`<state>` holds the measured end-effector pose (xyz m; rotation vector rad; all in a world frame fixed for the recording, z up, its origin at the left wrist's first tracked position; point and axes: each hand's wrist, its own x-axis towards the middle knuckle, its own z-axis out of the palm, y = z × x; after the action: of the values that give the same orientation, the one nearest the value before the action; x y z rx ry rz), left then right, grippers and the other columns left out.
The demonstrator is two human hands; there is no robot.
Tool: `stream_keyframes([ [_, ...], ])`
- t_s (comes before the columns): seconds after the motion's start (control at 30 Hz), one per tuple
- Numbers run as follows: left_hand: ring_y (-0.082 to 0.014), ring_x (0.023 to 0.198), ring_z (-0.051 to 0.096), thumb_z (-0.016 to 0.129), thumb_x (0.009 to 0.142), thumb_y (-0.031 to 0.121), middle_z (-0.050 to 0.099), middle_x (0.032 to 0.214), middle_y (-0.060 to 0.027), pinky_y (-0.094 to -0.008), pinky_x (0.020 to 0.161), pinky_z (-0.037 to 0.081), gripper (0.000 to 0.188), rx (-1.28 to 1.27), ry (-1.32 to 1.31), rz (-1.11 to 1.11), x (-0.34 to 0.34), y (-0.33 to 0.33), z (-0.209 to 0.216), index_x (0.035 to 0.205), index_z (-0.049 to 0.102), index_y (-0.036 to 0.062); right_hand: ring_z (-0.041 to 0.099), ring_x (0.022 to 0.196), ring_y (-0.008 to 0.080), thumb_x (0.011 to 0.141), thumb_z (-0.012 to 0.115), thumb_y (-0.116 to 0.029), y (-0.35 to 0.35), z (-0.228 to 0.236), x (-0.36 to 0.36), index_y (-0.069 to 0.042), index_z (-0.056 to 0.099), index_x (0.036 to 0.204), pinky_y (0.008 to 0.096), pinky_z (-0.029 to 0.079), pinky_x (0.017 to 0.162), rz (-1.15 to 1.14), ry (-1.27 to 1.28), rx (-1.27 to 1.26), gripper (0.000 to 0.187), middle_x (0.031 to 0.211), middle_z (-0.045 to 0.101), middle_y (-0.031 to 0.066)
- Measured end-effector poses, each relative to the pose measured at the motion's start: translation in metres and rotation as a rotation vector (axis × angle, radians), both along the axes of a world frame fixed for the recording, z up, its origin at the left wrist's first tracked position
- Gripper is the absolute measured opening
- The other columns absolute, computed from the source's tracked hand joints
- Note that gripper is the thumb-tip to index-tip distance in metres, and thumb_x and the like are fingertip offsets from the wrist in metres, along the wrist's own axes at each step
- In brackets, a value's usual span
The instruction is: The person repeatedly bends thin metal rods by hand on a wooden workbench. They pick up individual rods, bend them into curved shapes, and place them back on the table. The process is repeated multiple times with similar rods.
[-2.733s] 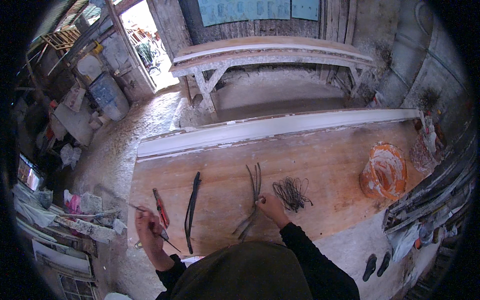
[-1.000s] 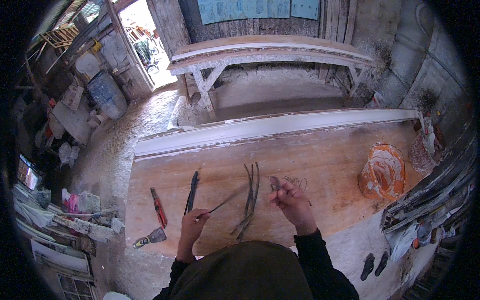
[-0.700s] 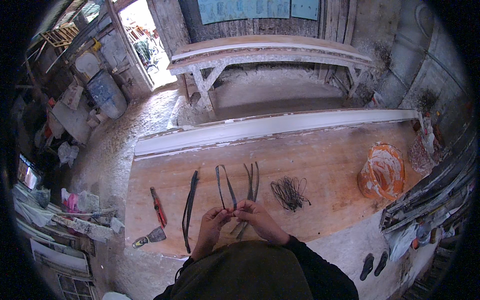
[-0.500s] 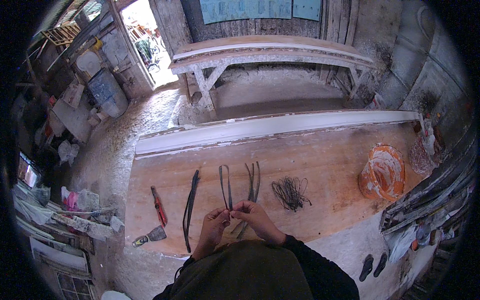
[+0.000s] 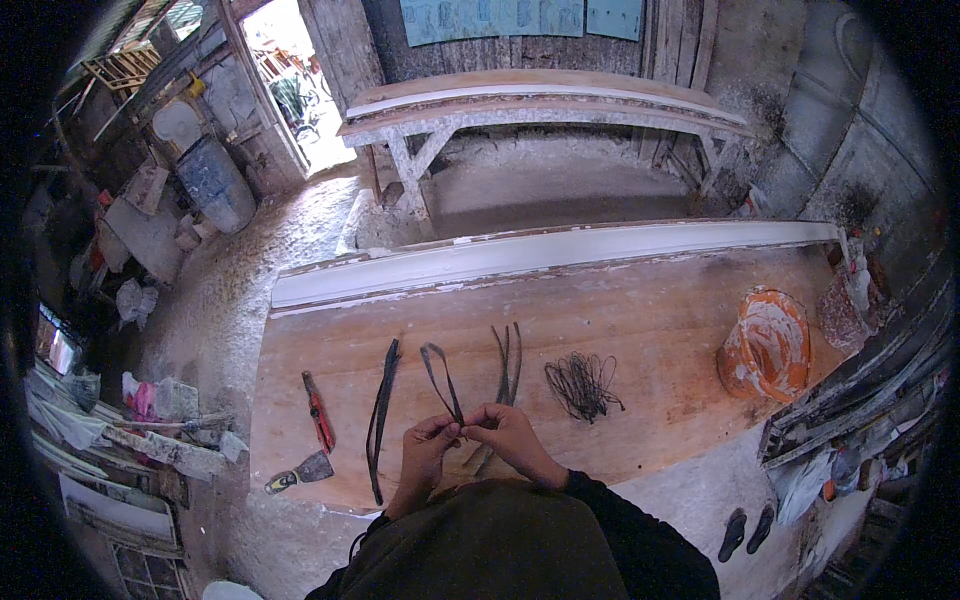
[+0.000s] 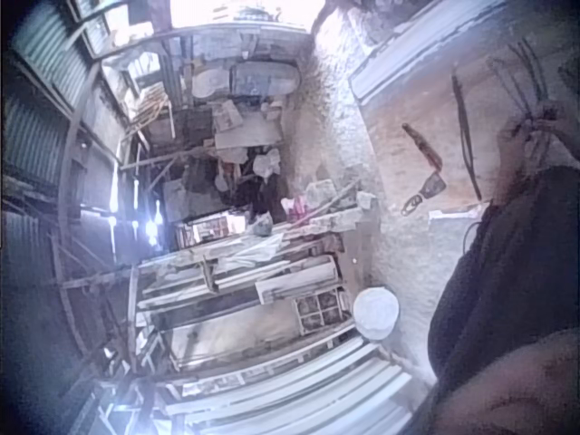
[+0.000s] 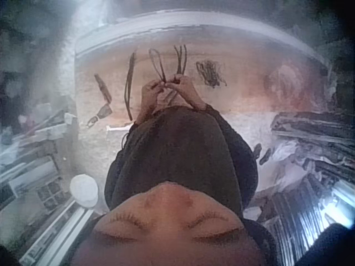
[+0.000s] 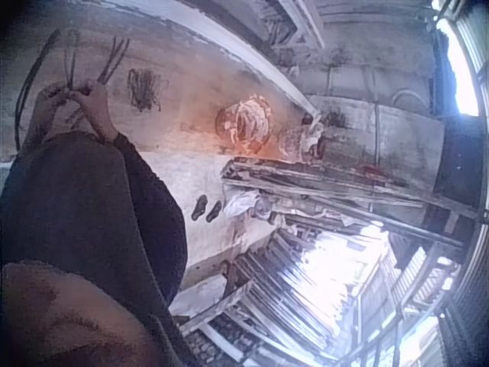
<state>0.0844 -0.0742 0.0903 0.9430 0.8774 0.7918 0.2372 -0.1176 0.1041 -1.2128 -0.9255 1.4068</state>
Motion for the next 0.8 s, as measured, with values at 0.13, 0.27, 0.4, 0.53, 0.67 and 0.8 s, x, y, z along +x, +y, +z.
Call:
stream_keyframes([
  [0.13, -0.0116, 0.069, 0.054, 0.060, 0.077, 0.003, 0.061, 0.077, -0.0065, -0.0232, 0.061, 0.044, 0.011, 0.078, 0.086, 0.019, 0.000, 0.000, -0.001, 0.087, 0.061, -0.0023, 0.055, 0.078, 0.0089, 0.077, 0.060, -0.006, -0.001, -0.002, -0.001, -0.001, 0.059, 0.082, 0.0226, 0.042, 0.072, -0.032, -0.101, 0.030, 0.008, 0.081, 0.061, 0.0034],
  [0.27, -0.0118, 0.068, 0.054, 0.060, 0.076, 0.002, 0.061, 0.077, -0.0060, -0.0233, 0.062, 0.044, 0.010, 0.173, 0.169, 0.019, 0.000, 0.000, -0.002, 0.085, 0.062, -0.0022, 0.055, 0.077, 0.0089, 0.077, 0.060, -0.007, -0.001, 0.005, -0.001, -0.001, 0.059, 0.083, 0.0230, 0.043, 0.072, 0.004, 0.016, 0.017, 0.009, 0.081, 0.060, 0.0033],
  [0.4, -0.0118, 0.067, 0.054, 0.059, 0.076, 0.000, 0.060, 0.077, -0.0057, -0.0234, 0.063, 0.044, 0.012, 0.252, 0.205, -0.017, -0.002, 0.000, -0.004, 0.087, 0.062, -0.0022, 0.055, 0.075, 0.0098, 0.075, 0.064, -0.012, -0.002, -0.006, 0.000, -0.001, 0.059, 0.085, 0.0235, 0.044, 0.069, -0.036, -0.079, 0.051, 0.016, 0.079, 0.060, 0.0045],
  [0.53, -0.0117, 0.067, 0.055, 0.059, 0.076, 0.000, 0.061, 0.079, -0.0064, -0.0231, 0.063, 0.045, 0.011, 0.189, 0.239, -0.020, -0.002, -0.001, -0.004, 0.086, 0.062, -0.0029, 0.057, 0.074, 0.0112, 0.073, 0.067, -0.017, -0.003, -0.001, 0.001, -0.002, 0.060, 0.083, 0.0244, 0.045, 0.066, -0.056, -0.237, 0.045, 0.020, 0.080, 0.061, 0.0065],
  [0.67, -0.0123, 0.069, 0.057, 0.058, 0.077, 0.003, 0.062, 0.081, -0.0072, -0.0234, 0.064, 0.047, 0.009, 0.183, 0.297, -0.081, -0.003, -0.001, 0.004, 0.083, 0.063, -0.0031, 0.057, 0.073, 0.0115, 0.072, 0.068, -0.018, -0.004, 0.009, -0.001, -0.001, 0.060, 0.081, 0.0254, 0.045, 0.065, -0.070, -0.406, 0.093, 0.021, 0.078, 0.062, 0.0072],
  [0.8, -0.0138, 0.069, 0.058, 0.058, 0.079, 0.008, 0.062, 0.080, -0.0074, -0.0249, 0.065, 0.048, 0.013, 0.130, 0.230, -0.068, -0.003, 0.001, 0.006, 0.086, 0.061, -0.0028, 0.058, 0.073, 0.0138, 0.075, 0.065, -0.014, -0.005, 0.014, -0.003, -0.002, 0.061, 0.084, 0.0269, 0.045, 0.065, -0.061, -0.443, 0.183, 0.016, 0.078, 0.062, 0.0082],
])
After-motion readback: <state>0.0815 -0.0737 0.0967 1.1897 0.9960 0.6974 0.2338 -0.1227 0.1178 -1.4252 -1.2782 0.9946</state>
